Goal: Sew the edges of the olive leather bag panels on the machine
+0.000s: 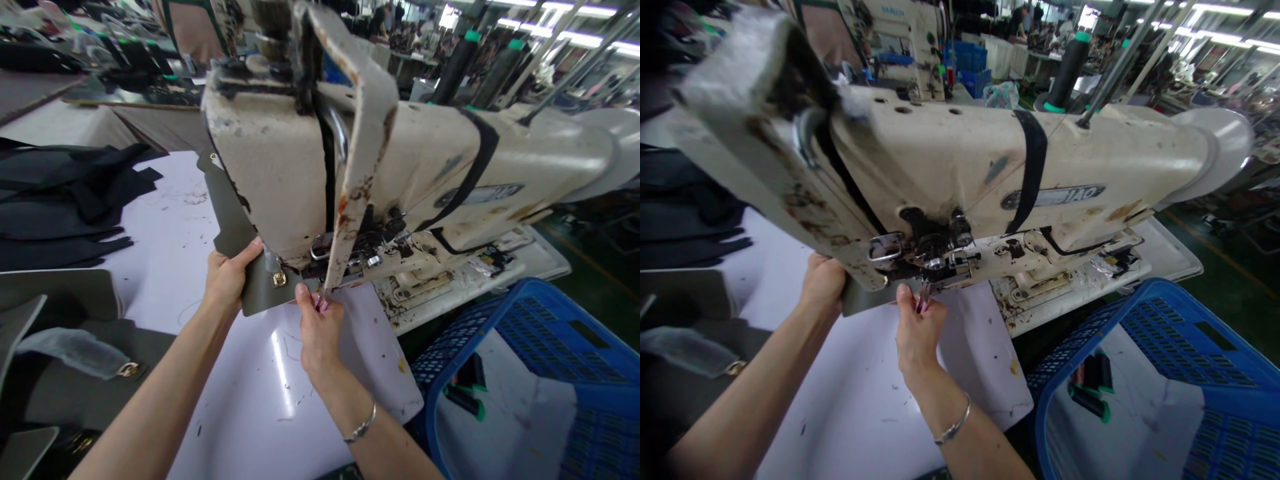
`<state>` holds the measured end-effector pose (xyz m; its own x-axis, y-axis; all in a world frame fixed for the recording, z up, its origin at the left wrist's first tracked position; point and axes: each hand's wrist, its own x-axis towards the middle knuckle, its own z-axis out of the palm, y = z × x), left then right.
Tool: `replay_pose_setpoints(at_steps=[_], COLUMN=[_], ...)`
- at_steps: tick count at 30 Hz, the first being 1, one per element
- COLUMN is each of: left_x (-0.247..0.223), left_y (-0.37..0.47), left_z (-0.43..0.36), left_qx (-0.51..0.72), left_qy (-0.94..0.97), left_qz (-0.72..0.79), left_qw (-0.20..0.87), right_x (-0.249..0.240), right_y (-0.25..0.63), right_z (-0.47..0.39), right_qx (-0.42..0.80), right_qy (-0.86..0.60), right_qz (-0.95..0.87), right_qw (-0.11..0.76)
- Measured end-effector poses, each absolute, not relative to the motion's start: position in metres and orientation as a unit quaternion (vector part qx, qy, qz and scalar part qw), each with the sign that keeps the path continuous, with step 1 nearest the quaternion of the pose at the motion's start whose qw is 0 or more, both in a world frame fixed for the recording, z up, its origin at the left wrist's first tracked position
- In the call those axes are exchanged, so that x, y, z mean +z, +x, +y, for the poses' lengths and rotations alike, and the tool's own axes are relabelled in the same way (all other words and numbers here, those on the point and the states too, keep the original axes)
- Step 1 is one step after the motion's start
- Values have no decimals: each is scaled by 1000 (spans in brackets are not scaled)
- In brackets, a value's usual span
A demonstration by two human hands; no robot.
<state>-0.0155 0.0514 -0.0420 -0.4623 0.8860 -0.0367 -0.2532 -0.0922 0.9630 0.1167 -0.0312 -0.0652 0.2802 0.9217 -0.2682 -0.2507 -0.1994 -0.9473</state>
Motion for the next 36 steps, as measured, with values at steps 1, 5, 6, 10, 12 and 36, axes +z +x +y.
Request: replay_pose_setpoints(at_steps=[1, 5, 6, 10, 12, 36], left_x=[-42, -40, -40, -38, -39, -42], left_y=[-15, -14, -14, -16, -16, 7], left_z=[52, 53, 53, 49, 45, -39], left_qx=[676, 684, 688, 700, 707, 699], left_qy=[302, 304, 307, 318, 313, 235], left_qz=[529, 535, 532, 518, 513, 595], left_qw=[414, 391, 387, 374, 371, 320], right_x=[-66, -68, -68, -66, -65, -56], right_y=[114, 105, 103, 98, 97, 123], right_z=[-30, -26, -25, -21, -20, -24], right_qx=[517, 503, 505, 506, 501, 557], right_qy=[-569, -562, -560, -547, -545, -520], right_qz=[-286, -270, -265, -241, -234, -251], right_qw=[571, 598, 601, 621, 630, 597])
